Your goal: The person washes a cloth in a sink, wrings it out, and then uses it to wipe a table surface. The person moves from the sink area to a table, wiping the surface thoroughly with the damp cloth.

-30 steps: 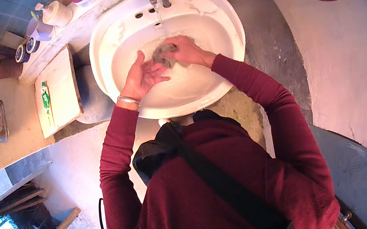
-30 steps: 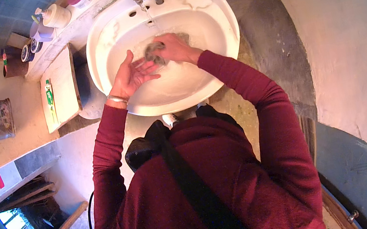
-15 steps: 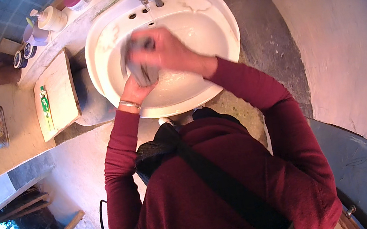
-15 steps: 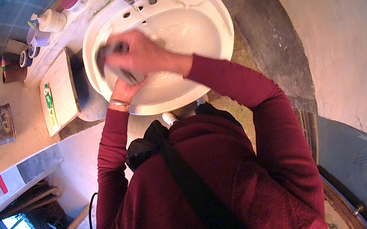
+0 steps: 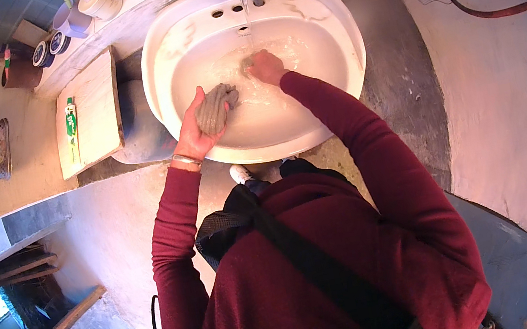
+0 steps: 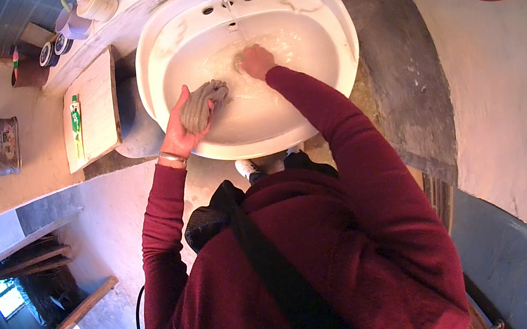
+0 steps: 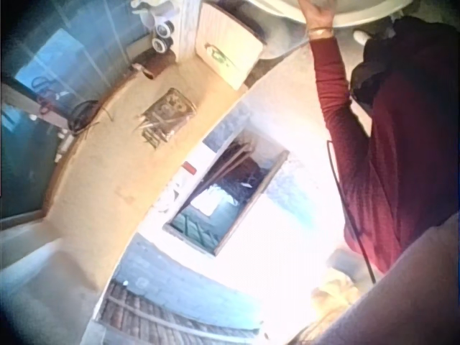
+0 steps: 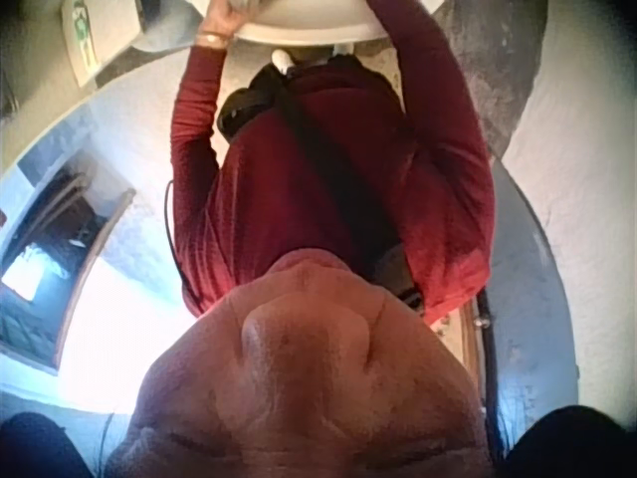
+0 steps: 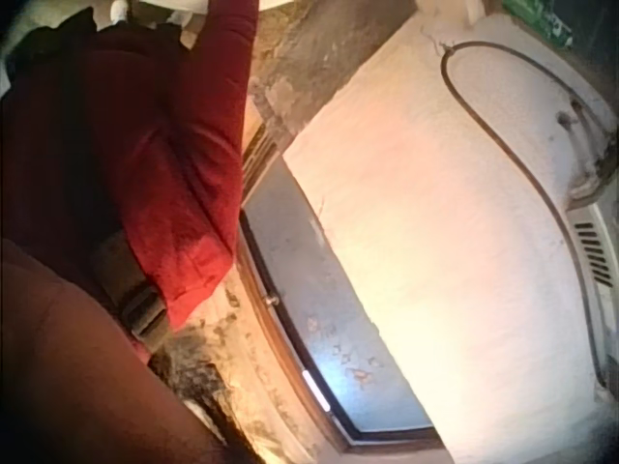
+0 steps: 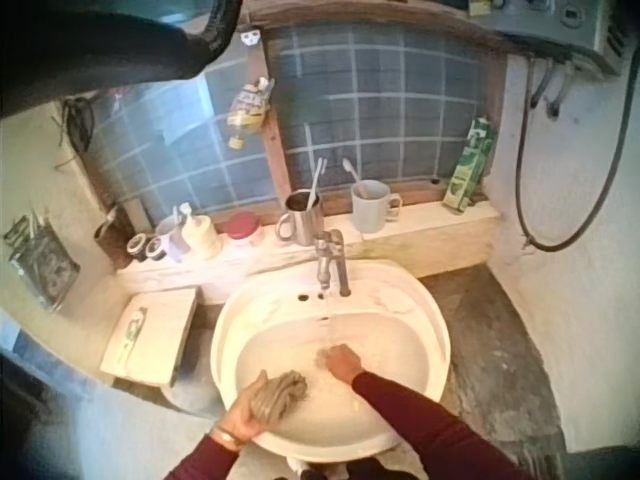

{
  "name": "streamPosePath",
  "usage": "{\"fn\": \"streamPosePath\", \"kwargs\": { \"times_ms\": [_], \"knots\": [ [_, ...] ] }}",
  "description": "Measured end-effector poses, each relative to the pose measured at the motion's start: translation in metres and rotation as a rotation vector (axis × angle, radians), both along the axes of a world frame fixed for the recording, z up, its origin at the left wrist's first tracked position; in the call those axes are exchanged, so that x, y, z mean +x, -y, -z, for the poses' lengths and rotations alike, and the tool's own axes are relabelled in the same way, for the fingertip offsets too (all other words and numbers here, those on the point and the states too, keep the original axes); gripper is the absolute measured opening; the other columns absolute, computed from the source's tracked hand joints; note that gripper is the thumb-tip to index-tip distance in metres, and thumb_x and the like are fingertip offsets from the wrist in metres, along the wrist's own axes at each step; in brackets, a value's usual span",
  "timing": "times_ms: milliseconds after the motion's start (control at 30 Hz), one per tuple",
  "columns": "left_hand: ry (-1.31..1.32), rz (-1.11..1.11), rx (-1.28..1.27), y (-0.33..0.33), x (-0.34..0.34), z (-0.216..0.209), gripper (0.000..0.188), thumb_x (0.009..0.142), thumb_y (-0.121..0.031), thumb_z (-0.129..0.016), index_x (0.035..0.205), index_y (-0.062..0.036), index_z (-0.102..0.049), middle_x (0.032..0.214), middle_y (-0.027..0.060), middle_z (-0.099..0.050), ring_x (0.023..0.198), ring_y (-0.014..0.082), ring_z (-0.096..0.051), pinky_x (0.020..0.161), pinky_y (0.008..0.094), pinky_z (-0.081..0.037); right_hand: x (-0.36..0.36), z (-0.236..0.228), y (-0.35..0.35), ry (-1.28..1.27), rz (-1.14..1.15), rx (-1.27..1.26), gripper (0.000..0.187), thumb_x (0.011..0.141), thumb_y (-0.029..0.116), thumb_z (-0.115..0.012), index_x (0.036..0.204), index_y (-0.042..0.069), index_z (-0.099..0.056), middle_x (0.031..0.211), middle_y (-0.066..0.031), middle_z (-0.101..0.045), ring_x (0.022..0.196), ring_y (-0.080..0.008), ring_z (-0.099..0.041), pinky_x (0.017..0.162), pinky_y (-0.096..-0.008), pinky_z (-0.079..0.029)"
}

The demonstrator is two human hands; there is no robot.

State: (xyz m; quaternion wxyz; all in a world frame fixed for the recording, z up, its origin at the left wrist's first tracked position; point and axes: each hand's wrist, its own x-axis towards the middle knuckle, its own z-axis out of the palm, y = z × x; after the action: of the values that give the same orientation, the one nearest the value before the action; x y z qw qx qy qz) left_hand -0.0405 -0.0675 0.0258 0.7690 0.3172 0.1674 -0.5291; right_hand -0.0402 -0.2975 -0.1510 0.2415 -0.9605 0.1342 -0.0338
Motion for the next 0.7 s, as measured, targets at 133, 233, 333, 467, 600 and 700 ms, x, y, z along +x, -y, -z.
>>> {"fn": "streamPosePath", "kwargs": {
  "times_ms": [133,233,333,467,600,700],
  "knots": [
    [-0.009,-0.033,-0.032,0.007,0.002,-0.011,0.048,0.088,-0.040,-0.055,0.119,-0.0032,-0.051,0.110,0.0083,-0.059,0.080,0.0178,-0.061,0.067,0.0270,-0.052,0.002,-0.022,-0.007,-0.029,0.060,0.122,0.023,0.079,0.025,-0.058,0.086,0.005,-0.065,0.086,-0.0177,-0.063,0.090,-0.0345,-0.060,0.077,-0.0416,-0.049],
    [0.009,0.006,-0.052,0.008,0.007,-0.014,0.045,0.088,-0.038,-0.056,0.117,-0.0037,-0.052,0.107,0.0078,-0.061,0.080,0.0179,-0.062,0.067,0.0269,-0.052,0.007,-0.017,0.001,-0.152,0.164,0.116,0.029,0.076,0.026,-0.063,0.087,-0.001,-0.063,0.093,-0.0214,-0.062,0.089,-0.0361,-0.060,0.078,-0.0445,-0.049],
    [-0.034,-0.030,-0.060,0.016,0.011,-0.015,0.041,0.088,-0.035,-0.057,0.114,-0.0039,-0.054,0.104,0.0075,-0.062,0.080,0.0182,-0.062,0.067,0.0271,-0.052,0.005,-0.011,-0.002,-0.040,0.358,0.116,0.041,0.080,0.037,-0.060,0.093,-0.002,-0.060,0.096,-0.0215,-0.061,0.091,-0.0334,-0.061,0.077,-0.0432,-0.050],
    [-0.002,-0.106,-0.137,0.030,0.008,-0.019,0.041,0.089,-0.032,-0.055,0.116,-0.0013,-0.051,0.103,0.0135,-0.060,0.080,0.0191,-0.062,0.067,0.0285,-0.054,-0.010,-0.086,-0.033,-0.265,0.513,1.258,0.063,0.082,0.059,-0.050,0.103,0.001,-0.054,0.104,-0.0163,-0.058,0.096,-0.0281,-0.057,0.075,-0.0449,-0.049],
    [-0.069,-0.085,-0.217,0.055,0.001,-0.033,0.040,0.088,-0.029,-0.056,0.117,-0.0030,-0.051,0.103,0.0129,-0.060,0.078,0.0181,-0.061,0.066,0.0263,-0.052,-0.025,-0.119,-0.047,0.101,0.591,2.121,0.069,0.080,0.070,-0.041,0.104,0.007,-0.053,0.103,-0.0098,-0.058,0.097,-0.0247,-0.055,0.071,-0.0418,-0.049],
    [-0.054,-0.046,-0.220,0.071,0.004,-0.029,0.040,0.088,-0.028,-0.056,0.119,-0.0037,-0.051,0.104,0.0122,-0.060,0.076,0.0168,-0.060,0.067,0.0259,-0.051,-0.019,-0.129,-0.018,0.380,0.421,2.262,0.047,0.082,0.056,-0.054,0.099,0.012,-0.054,0.091,-0.0067,-0.057,0.085,-0.0225,-0.056,0.064,-0.0378,-0.050]
  ]
}}
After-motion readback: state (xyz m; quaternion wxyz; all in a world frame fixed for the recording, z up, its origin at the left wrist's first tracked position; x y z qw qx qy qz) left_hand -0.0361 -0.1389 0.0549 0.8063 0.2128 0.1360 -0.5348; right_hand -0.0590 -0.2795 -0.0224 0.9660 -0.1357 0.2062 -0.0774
